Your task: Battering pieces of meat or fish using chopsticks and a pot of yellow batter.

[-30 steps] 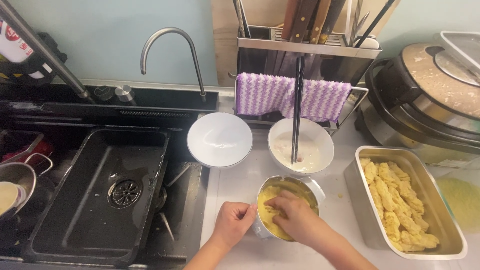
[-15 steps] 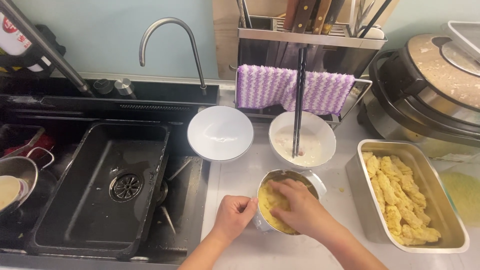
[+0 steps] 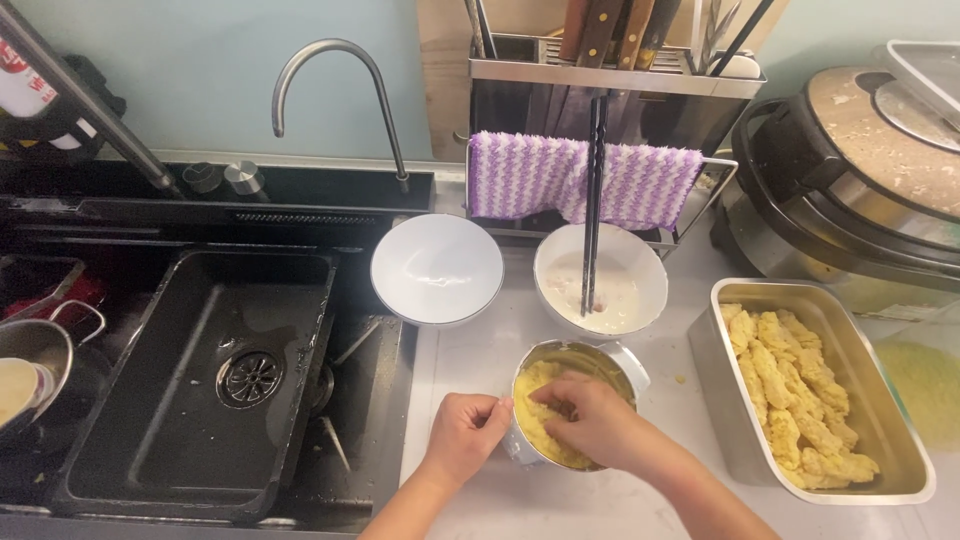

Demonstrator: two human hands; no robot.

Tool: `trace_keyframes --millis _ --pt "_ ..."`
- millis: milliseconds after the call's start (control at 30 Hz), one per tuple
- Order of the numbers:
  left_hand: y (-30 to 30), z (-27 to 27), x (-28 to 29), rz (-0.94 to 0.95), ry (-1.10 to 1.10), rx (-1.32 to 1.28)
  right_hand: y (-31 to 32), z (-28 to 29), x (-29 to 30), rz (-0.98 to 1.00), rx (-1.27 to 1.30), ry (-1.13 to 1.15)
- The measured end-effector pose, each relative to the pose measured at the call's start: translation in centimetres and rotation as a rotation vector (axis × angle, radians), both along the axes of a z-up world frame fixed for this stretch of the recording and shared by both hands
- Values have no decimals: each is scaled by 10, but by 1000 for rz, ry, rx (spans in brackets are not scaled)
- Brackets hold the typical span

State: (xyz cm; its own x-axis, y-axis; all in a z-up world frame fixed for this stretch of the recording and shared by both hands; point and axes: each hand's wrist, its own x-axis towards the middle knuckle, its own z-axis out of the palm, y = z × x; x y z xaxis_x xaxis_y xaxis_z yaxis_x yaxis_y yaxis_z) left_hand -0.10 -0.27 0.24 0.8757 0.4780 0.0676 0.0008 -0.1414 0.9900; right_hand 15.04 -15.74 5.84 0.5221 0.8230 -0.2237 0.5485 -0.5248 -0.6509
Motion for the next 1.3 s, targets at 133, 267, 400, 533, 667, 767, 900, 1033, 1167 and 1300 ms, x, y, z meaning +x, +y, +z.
trace_keyframes --millis 133,267,400,533,667,767,900,1033,1167,1300 --pt "0 0 0 0 7 10 0 10 -4 -36 60 72" --pt "0 0 1 3 -4 1 0 0 -2 29 87 -75" --pt "1 -5 0 -1 0 8 5 18 -5 -53 -8 188" --pt "0 -4 2 -9 -19 6 2 7 -2 -32 66 33" --pt "1 -5 1 -9 -18 8 3 4 4 -13 82 168" --pt "1 -4 2 4 -4 20 7 28 -5 -57 51 193" --pt "0 -4 4 -9 -7 16 2 2 3 15 90 -97" --pt "1 -4 1 12 12 8 6 12 5 -3 49 110" --pt "0 -3 1 5 0 4 5 6 3 18 132 -48" --pt "-1 2 0 11 3 18 6 4 4 43 88 2"
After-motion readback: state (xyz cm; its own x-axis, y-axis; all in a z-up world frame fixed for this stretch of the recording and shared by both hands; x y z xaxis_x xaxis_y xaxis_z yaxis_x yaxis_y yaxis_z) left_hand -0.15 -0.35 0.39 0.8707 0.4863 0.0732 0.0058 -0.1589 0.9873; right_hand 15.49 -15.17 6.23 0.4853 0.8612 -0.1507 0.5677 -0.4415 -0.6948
